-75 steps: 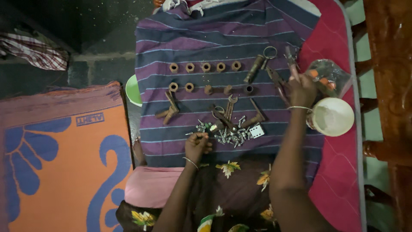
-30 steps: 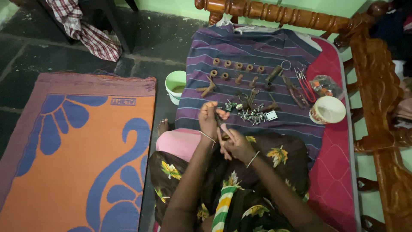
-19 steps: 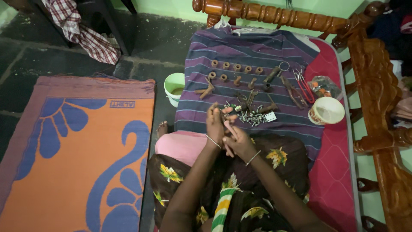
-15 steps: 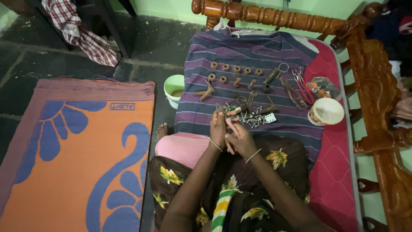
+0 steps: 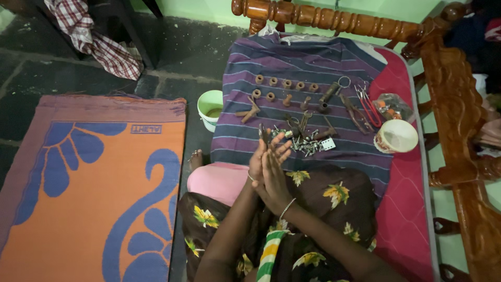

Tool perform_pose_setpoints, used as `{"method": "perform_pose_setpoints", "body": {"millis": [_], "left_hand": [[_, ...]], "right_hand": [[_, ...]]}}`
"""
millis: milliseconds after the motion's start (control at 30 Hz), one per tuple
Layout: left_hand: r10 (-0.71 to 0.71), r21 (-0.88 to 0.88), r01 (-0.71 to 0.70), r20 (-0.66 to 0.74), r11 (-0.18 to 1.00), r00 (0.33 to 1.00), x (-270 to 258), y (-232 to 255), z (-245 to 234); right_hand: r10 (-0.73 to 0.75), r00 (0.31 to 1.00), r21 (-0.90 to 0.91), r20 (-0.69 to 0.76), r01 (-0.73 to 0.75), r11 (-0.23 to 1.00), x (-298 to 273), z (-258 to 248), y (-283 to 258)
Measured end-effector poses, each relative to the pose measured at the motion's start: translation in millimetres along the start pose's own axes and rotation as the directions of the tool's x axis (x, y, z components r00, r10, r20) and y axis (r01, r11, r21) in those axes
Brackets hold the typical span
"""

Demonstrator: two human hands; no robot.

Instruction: The person sits on the floor and assembles small metal lock components using pliers and a wrench. They pick up individual parts, manipulate them with the tools, and place the assembled pieces back onto a striped cloth where other tools and parts are laid out.

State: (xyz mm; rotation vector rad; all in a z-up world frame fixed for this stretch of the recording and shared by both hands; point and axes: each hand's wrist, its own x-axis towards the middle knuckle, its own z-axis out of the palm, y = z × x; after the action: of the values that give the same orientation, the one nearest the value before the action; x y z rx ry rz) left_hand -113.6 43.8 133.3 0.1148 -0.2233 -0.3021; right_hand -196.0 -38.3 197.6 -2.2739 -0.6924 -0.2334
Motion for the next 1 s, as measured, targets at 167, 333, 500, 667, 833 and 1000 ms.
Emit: {"method": "perform_pose_setpoints", "body": {"millis": [167, 333, 500, 667, 833, 1000], "left_hand": [[0.087, -0.035, -0.085, 0.042, 0.996, 0.995, -1, 4, 9], [0.08, -0.088, -0.08, -0.004, 0.993, 0.997, -2, 4, 25], [0.024, -0.115, -0.014, 0.083, 0.993, 0.996, -7, -1, 7], [-0.003, -0.184, 0.037, 0.18, 0.982, 0.984, -7, 4, -26], [0.069, -0.118, -0.083, -0.114, 0.99, 0.991, -2, 10, -26], [0.121, -0.173, -0.129, -0.057, 0.976, 0.991, 0, 21, -35]], "right_hand": [[-0.056, 0.994, -0.104, 0.098, 0.067, 0.992, 14, 3, 13], [0.023, 0.997, -0.229, 0.07, -0.007, 0.973, 43, 11, 29], [0.145, 0.989, -0.445, 0.036, -0.114, 0.888, 89, 4, 49], [0.206, 0.978, -0.258, 0.041, -0.189, 0.947, 114, 0, 47], [0.198, 0.975, -0.432, 0.101, -0.137, 0.892, 95, 30, 42], [0.083, 0.99, -0.32, 0.115, -0.042, 0.946, 59, 38, 30]]}}
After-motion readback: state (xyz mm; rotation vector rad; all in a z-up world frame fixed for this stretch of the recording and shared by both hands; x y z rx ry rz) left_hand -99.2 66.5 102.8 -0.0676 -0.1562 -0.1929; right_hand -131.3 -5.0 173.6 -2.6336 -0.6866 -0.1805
